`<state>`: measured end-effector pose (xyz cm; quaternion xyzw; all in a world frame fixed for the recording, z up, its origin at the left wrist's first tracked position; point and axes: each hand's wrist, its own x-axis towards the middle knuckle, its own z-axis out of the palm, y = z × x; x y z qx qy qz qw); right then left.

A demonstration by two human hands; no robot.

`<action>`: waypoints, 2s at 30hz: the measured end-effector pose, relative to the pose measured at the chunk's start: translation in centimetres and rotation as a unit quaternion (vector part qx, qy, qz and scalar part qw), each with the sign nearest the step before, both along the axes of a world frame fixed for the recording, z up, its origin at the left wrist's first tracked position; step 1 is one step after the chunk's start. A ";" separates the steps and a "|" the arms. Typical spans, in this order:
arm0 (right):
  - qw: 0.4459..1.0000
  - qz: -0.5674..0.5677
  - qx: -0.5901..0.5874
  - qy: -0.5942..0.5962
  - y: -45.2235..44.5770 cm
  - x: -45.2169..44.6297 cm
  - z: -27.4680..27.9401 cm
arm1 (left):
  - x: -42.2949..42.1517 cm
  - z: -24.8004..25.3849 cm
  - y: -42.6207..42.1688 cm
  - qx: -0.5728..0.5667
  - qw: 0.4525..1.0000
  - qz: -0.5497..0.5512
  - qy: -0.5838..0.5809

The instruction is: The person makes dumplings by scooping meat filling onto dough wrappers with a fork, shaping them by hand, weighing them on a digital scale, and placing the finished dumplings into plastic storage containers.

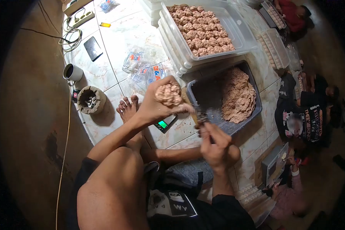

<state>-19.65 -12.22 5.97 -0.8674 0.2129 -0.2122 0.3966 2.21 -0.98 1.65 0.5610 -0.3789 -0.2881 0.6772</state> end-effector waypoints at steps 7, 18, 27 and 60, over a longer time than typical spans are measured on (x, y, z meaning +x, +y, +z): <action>0.990 -0.049 -0.120 0.048 0.2 1.5 1.0 | -0.4 -0.1 -0.5 0.096 0.994 0.041 0.004; 0.998 0.016 -0.043 0.041 2.7 1.2 -1.5 | -1.6 0.0 -0.6 0.028 0.998 -0.053 0.032; 0.993 -0.074 0.001 0.092 -0.8 0.2 4.6 | -0.3 -0.7 -0.4 0.048 0.997 0.055 -0.004; 0.844 -0.257 -0.301 0.362 -17.7 -9.0 -3.4 | -1.1 -0.9 0.0 0.067 0.992 -0.091 -0.062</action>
